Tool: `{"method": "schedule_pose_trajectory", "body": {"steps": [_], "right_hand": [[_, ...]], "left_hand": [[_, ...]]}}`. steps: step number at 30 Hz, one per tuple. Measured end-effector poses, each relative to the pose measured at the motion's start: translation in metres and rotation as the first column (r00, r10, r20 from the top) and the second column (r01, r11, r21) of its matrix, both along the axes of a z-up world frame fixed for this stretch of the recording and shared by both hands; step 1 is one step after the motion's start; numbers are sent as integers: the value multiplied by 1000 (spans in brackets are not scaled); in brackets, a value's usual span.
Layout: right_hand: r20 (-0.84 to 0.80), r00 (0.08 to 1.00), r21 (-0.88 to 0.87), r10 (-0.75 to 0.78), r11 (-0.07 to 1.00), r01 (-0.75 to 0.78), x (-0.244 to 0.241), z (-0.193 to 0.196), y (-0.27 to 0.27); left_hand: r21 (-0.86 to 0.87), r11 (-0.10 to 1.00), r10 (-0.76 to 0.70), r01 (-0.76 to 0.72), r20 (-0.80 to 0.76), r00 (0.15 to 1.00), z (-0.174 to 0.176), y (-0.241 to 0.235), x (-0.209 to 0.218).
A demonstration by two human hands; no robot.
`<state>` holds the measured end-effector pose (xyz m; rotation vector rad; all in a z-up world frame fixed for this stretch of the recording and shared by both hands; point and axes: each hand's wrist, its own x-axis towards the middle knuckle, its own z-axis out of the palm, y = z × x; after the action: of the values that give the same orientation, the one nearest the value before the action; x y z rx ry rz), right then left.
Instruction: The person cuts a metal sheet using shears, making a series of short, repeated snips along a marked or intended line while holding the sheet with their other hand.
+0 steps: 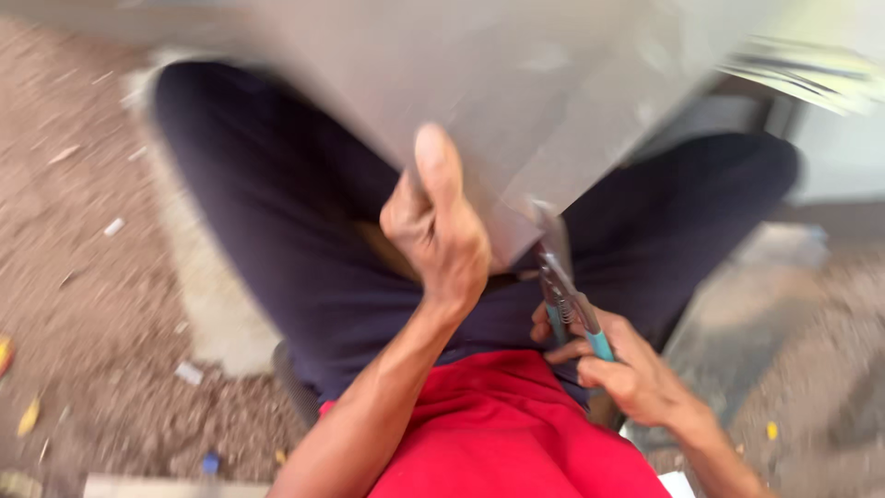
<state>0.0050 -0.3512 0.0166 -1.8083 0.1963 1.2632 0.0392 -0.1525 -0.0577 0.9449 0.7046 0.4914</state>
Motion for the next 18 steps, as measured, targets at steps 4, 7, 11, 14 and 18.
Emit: {"method": "schedule_pose_trajectory", "body": {"steps": [4,7,11,14,18], "right_hand": [[210,942,-69,-262,957,282,-48,-7,-21],[144,893,-55,-426,898,437,-56,-4,-19],[151,922,-126,-358,918,377,-37,-9,-7],[161,930,-74,-330,936,345,-34,1,-10],[122,945,-100,-305,943,317,-30,11,-12]], "left_hand": [[-164,829,-540,535,16,841,-7,-21,-7],[-339,702,-649,626,57,759,-2,-40,4],[-204,794,-582,572,17,813,3,-52,6],[-156,813,-573,561,-44,818,5,-52,7],[-165,816,-567,554,-37,823,8,-54,9]]}}
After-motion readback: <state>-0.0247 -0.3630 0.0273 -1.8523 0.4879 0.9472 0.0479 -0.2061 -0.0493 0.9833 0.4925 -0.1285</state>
